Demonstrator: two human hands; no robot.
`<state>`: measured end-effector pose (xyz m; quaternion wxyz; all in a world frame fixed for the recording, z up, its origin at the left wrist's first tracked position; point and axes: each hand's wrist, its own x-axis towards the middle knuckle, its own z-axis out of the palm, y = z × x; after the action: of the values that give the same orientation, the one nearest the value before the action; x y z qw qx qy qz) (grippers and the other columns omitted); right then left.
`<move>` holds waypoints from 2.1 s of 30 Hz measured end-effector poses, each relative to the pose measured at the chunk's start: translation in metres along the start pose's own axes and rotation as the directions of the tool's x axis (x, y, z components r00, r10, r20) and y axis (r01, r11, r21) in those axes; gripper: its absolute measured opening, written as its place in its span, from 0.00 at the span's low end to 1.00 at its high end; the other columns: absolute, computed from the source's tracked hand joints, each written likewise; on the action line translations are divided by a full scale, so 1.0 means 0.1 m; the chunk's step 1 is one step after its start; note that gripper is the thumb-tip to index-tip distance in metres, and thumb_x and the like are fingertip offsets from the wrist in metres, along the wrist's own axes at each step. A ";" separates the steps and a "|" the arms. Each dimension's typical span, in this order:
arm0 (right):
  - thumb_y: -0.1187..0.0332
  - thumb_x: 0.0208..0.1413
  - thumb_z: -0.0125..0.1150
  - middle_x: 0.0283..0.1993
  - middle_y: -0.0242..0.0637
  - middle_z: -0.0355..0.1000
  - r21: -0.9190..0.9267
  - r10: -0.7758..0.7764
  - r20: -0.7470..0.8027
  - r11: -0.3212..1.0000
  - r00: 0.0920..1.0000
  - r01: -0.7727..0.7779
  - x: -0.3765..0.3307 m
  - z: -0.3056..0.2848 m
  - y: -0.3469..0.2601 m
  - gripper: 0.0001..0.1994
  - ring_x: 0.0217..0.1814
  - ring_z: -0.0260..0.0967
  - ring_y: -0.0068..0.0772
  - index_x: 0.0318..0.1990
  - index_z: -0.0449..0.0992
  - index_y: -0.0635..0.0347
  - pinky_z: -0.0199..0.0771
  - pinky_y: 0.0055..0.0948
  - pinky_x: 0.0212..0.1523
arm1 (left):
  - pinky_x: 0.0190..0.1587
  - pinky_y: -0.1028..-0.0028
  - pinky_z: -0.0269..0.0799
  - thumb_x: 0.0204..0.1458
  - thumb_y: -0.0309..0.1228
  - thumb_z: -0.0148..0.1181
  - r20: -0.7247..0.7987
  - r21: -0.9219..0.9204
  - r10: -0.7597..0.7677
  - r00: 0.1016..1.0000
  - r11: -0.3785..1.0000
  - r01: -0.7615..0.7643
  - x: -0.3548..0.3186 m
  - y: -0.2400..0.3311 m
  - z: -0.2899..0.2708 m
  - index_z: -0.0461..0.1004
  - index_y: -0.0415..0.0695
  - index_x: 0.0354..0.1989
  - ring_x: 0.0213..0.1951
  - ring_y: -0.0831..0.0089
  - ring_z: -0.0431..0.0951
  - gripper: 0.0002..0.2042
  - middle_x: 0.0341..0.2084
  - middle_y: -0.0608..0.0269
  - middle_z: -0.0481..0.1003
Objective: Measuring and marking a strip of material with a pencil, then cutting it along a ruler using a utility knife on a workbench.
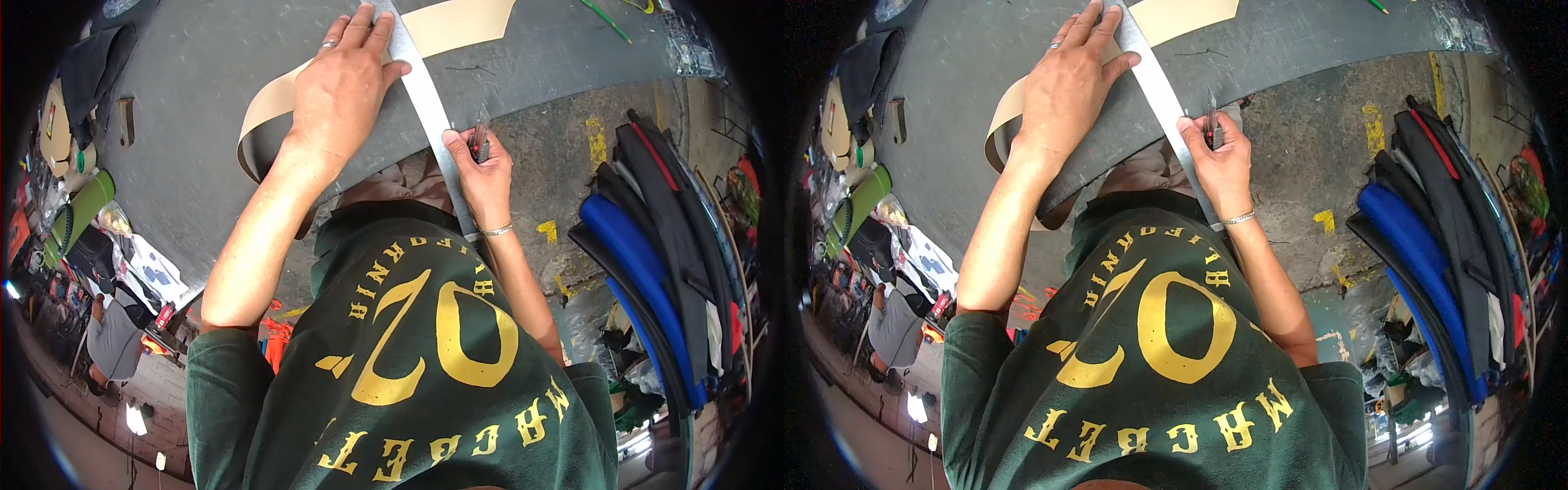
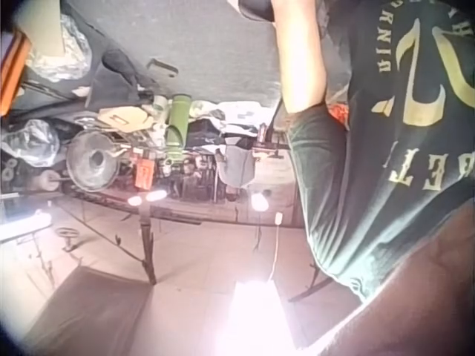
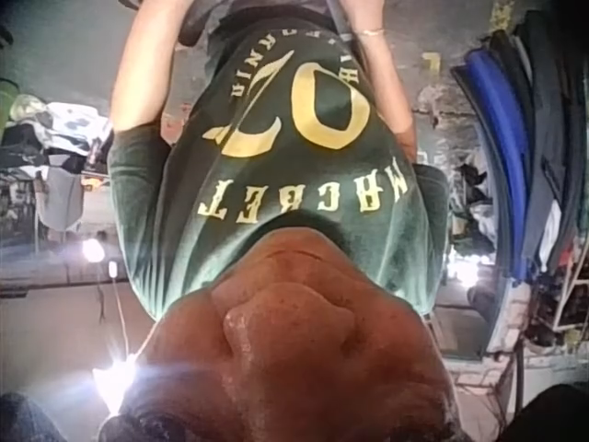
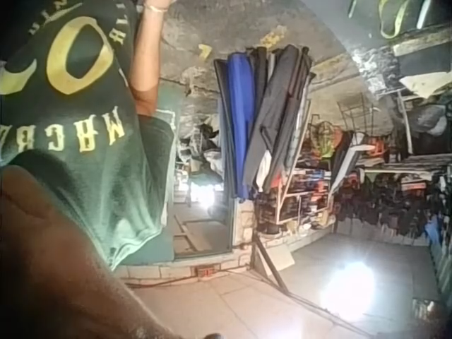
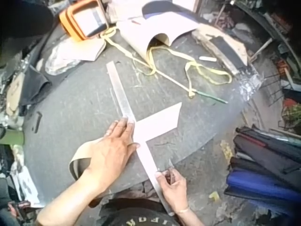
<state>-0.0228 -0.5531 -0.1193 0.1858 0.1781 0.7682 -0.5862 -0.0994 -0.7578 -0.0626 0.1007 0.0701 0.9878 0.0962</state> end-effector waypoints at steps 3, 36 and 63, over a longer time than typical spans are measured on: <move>0.61 0.59 0.73 0.26 0.18 0.68 -0.017 -0.007 0.006 1.000 1.000 0.007 0.00 -0.01 0.00 0.13 0.29 0.58 0.12 0.31 0.77 0.59 0.62 0.19 0.31 | 0.69 0.62 0.64 0.61 0.39 0.59 -0.007 -0.021 -0.016 1.000 1.000 0.016 0.00 0.01 0.00 0.68 0.31 0.65 0.67 0.48 0.68 0.28 0.65 0.40 0.68; 0.74 0.66 0.54 0.61 0.53 0.71 -0.463 -0.477 0.312 0.679 0.821 0.570 0.25 0.05 -0.86 0.23 0.57 0.74 0.59 0.68 0.65 0.58 0.77 0.45 0.53 | 0.57 0.54 0.77 0.67 0.40 0.53 -0.084 0.087 -0.003 0.996 0.996 0.011 -0.09 0.03 0.37 0.62 0.39 0.71 0.70 0.48 0.64 0.28 0.69 0.50 0.61; 0.74 0.64 0.52 0.53 0.57 0.70 -0.675 -0.388 0.333 0.538 0.859 0.505 0.39 0.21 -0.84 0.27 0.46 0.75 0.65 0.71 0.59 0.53 0.79 0.55 0.45 | 0.55 0.53 0.79 0.63 0.38 0.57 -0.075 0.152 -0.003 0.997 0.988 0.015 -0.04 0.16 0.38 0.61 0.39 0.71 0.68 0.47 0.66 0.30 0.67 0.49 0.62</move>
<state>-0.0962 -0.5922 -0.0733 0.1403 -0.1582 0.9422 -0.2599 -0.0854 -0.7362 -0.0953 0.0584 0.0695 0.9956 0.0226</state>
